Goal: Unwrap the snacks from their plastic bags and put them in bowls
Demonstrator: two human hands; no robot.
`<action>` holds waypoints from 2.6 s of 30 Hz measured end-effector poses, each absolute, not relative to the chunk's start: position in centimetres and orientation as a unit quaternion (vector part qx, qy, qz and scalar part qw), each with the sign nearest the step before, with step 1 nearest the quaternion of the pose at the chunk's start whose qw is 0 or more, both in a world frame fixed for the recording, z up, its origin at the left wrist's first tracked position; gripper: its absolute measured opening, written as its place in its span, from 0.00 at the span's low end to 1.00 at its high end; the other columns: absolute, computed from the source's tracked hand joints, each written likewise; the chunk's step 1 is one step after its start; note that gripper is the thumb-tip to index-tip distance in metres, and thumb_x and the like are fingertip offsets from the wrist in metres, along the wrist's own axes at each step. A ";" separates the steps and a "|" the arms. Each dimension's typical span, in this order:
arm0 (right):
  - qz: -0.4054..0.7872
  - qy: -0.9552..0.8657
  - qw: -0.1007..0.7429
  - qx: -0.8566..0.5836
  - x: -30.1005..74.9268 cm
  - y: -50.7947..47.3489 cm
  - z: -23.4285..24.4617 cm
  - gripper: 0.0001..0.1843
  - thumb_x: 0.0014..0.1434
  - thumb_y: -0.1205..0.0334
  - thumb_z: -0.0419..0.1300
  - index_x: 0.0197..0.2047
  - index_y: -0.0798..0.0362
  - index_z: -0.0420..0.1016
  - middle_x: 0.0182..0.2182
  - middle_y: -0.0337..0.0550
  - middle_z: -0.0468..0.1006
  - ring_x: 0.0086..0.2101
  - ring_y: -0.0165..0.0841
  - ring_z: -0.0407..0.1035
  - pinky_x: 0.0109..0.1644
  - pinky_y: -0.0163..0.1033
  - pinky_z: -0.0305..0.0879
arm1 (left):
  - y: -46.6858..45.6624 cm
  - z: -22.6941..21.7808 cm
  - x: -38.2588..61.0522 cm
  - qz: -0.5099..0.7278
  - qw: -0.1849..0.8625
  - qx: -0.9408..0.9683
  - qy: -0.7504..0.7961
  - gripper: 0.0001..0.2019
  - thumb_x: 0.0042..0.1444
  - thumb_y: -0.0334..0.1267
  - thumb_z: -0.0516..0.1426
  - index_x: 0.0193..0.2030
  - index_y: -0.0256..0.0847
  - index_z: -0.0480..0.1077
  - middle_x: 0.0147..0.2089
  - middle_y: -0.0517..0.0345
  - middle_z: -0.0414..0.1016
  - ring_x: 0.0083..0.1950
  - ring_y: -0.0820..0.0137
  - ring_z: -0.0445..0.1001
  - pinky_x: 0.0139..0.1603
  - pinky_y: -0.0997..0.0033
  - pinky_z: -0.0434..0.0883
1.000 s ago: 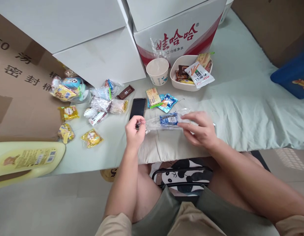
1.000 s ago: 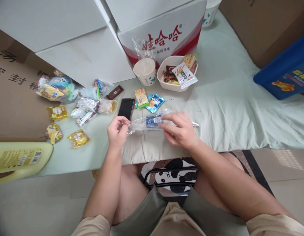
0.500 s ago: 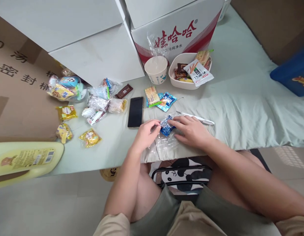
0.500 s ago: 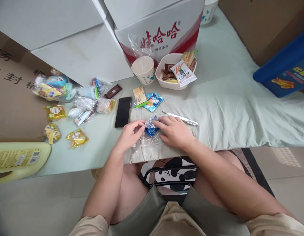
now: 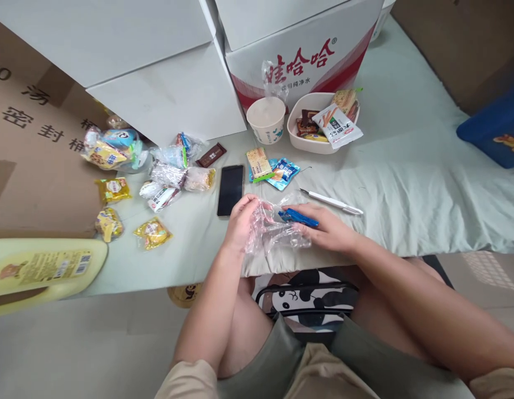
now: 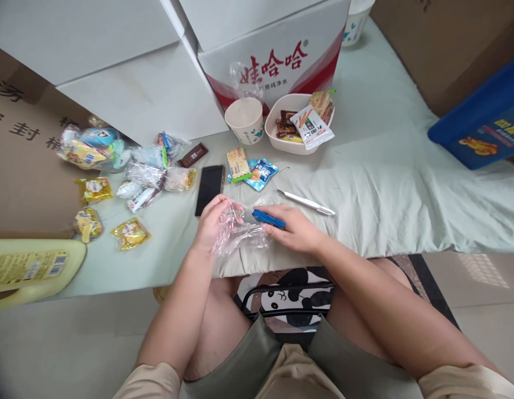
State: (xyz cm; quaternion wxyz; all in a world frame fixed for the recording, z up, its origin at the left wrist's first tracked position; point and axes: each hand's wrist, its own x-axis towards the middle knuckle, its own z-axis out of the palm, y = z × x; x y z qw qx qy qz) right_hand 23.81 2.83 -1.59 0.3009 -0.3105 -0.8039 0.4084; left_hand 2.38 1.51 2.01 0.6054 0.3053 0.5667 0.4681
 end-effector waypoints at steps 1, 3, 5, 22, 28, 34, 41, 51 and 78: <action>0.422 -0.788 0.317 -0.318 23.7 2.8 -1.7 0.25 0.68 0.45 0.53 0.59 0.52 0.74 0.50 0.53 0.78 0.49 0.42 0.74 0.55 0.51 0.70 | 1.5 1.9 2.4 0.472 0.598 0.304 0.572 0.17 0.48 0.49 0.63 0.34 0.42 0.62 0.30 0.62 0.75 0.22 0.74 0.73 0.16 0.78 0.61; 0.457 -0.745 0.337 -0.349 23.6 2.9 -1.7 0.23 0.67 0.44 0.53 0.51 0.52 0.77 0.46 0.51 0.77 0.47 0.41 0.74 0.54 0.50 0.71 | 1.6 1.7 2.4 0.487 0.579 0.293 0.585 0.15 0.47 0.46 0.63 0.33 0.42 0.63 0.27 0.64 0.73 0.21 0.75 0.71 0.16 0.79 0.61; 0.502 -0.690 0.339 -0.396 23.5 2.9 -1.5 0.21 0.66 0.44 0.54 0.44 0.52 0.78 0.41 0.49 0.77 0.42 0.40 0.73 0.50 0.49 0.71 | 1.7 1.5 2.4 0.505 0.562 0.276 0.594 0.13 0.46 0.44 0.63 0.31 0.42 0.64 0.25 0.65 0.71 0.21 0.77 0.69 0.16 0.80 0.58; 0.671 -0.407 0.382 -0.488 23.1 3.2 -1.0 0.24 0.51 0.40 0.66 0.28 0.50 0.61 0.21 0.32 0.60 0.22 0.25 0.54 0.25 0.35 0.53 | 1.6 1.5 2.2 0.550 0.526 0.277 0.587 0.12 0.45 0.42 0.62 0.28 0.41 0.63 0.22 0.67 0.63 0.19 0.81 0.59 0.16 0.81 0.48; 0.653 -0.529 0.331 -0.430 22.8 3.2 -0.3 0.19 0.57 0.45 0.63 0.41 0.51 0.73 0.31 0.40 0.75 0.29 0.31 0.67 0.33 0.39 0.66 | 1.1 1.1 3.3 0.475 0.586 0.323 0.571 0.12 0.47 0.45 0.64 0.28 0.41 0.66 0.22 0.65 0.66 0.21 0.79 0.62 0.19 0.79 0.55; 0.629 -0.590 0.269 -0.430 22.9 3.3 -0.3 0.16 0.60 0.47 0.60 0.37 0.52 0.71 0.25 0.36 0.70 0.25 0.28 0.62 0.28 0.36 0.60 | 0.7 0.8 3.7 0.424 0.593 0.386 0.566 0.11 0.51 0.44 0.63 0.28 0.40 0.68 0.25 0.62 0.70 0.24 0.77 0.67 0.22 0.77 0.59; 0.654 -0.480 0.331 -0.483 22.6 3.3 -0.5 0.20 0.58 0.41 0.60 0.31 0.50 0.66 0.22 0.35 0.67 0.22 0.27 0.60 0.24 0.35 0.56 | 0.5 1.3 3.7 0.391 0.561 0.444 0.580 0.11 0.54 0.44 0.61 0.28 0.41 0.67 0.25 0.62 0.70 0.25 0.75 0.67 0.24 0.76 0.60; 0.618 -0.365 0.466 -0.518 23.3 4.4 -2.1 0.27 0.56 0.30 0.56 0.33 0.48 0.62 0.24 0.37 0.66 0.19 0.27 0.57 0.20 0.36 0.49 | 0.3 1.0 3.7 0.376 0.540 0.495 0.567 0.09 0.56 0.41 0.59 0.29 0.41 0.68 0.25 0.61 0.72 0.26 0.74 0.67 0.28 0.74 0.62; 0.212 -0.883 0.183 -0.378 22.1 1.7 -2.1 0.12 0.64 0.67 0.52 0.46 0.54 0.75 0.42 0.50 0.79 0.42 0.39 0.71 0.44 0.43 0.66 | 0.6 1.7 1.3 0.345 0.645 0.426 0.532 0.21 0.43 0.33 0.66 0.44 0.42 0.64 0.42 0.59 0.73 0.39 0.70 0.74 0.34 0.74 0.69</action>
